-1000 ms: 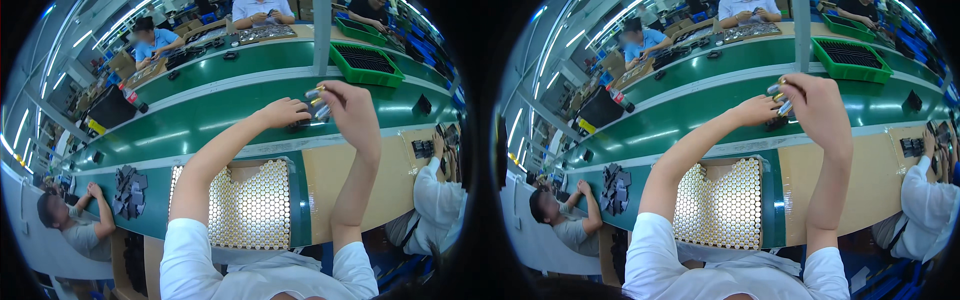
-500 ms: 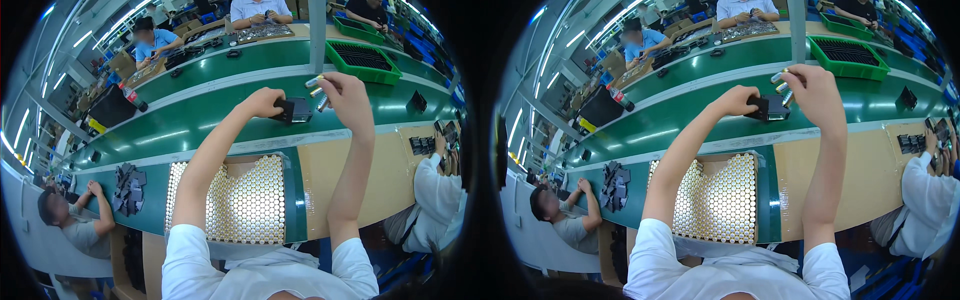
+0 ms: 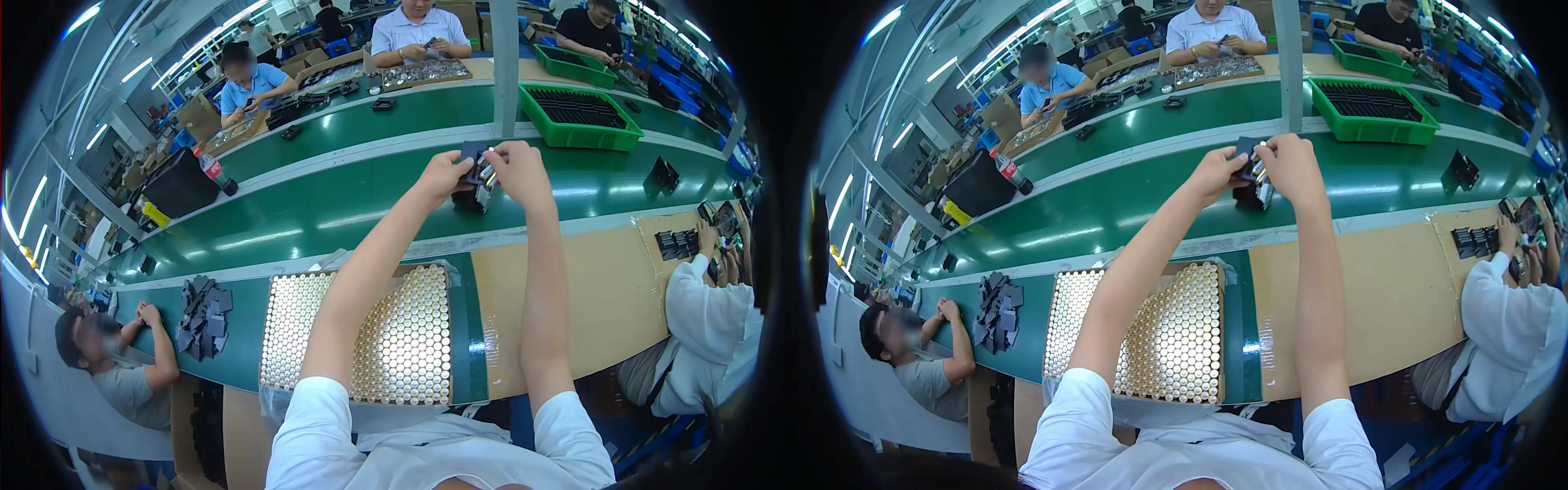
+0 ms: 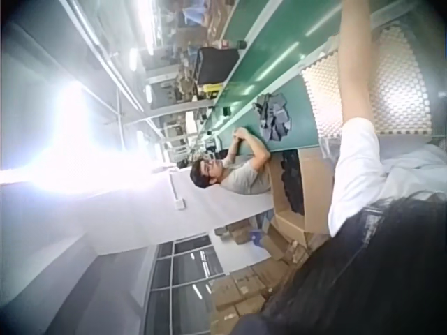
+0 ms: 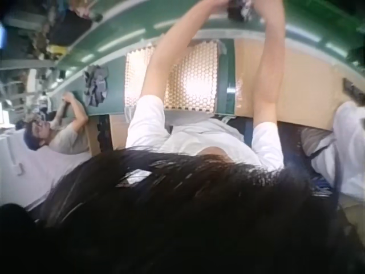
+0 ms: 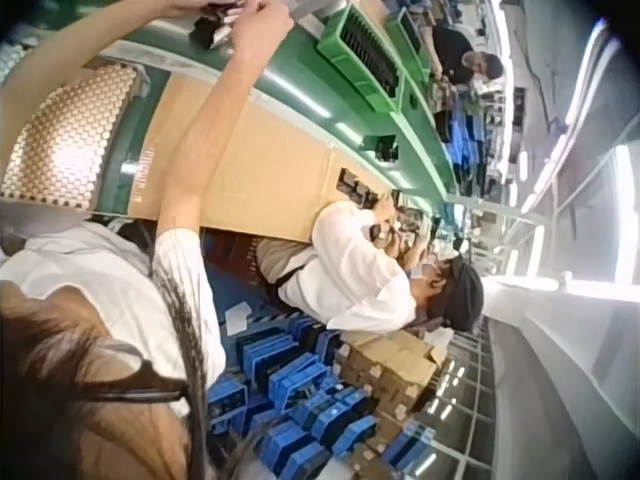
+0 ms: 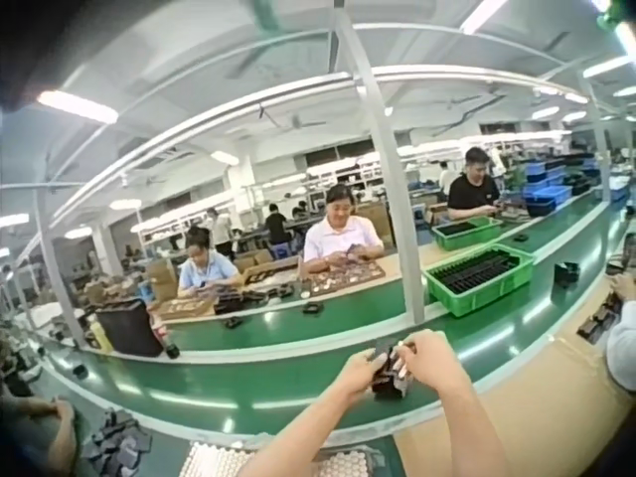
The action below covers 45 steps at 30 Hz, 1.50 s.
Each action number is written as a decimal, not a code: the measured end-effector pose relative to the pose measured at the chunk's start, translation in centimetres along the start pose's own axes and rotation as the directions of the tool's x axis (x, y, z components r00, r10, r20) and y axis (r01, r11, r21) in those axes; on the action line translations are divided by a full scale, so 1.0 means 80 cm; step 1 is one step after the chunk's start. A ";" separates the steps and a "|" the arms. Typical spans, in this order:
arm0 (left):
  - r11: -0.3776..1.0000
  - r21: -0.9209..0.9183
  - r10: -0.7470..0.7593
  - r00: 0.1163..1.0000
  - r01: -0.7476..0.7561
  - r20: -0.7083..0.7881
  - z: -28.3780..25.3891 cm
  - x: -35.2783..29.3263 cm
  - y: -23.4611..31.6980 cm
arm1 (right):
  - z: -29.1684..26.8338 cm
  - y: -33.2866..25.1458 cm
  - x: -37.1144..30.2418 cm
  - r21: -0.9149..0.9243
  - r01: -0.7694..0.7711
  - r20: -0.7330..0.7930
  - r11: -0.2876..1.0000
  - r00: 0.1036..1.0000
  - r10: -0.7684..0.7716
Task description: The person assembles battery packs by inserting cylindrical batteries into plastic housings by hand.
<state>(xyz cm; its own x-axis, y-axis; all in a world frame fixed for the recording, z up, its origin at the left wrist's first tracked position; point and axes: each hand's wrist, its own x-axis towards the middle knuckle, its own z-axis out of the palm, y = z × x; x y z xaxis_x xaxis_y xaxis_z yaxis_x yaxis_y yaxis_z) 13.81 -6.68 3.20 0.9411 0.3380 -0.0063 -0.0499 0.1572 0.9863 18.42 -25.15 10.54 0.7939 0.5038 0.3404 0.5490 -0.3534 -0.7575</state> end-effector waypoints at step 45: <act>0.987 -0.076 0.125 0.980 -0.138 -0.158 -0.036 -0.034 -0.031 | 0.057 -0.007 -0.002 -0.137 0.210 0.297 0.968 0.941 -0.162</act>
<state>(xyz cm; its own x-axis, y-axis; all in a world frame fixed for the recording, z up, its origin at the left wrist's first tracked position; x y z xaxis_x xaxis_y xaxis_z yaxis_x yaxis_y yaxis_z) 10.40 -5.29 0.32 0.8629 0.4971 0.0912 -0.2049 0.1791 0.9623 16.80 -21.43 8.36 0.5806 0.7653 0.2778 0.7339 -0.3443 -0.5855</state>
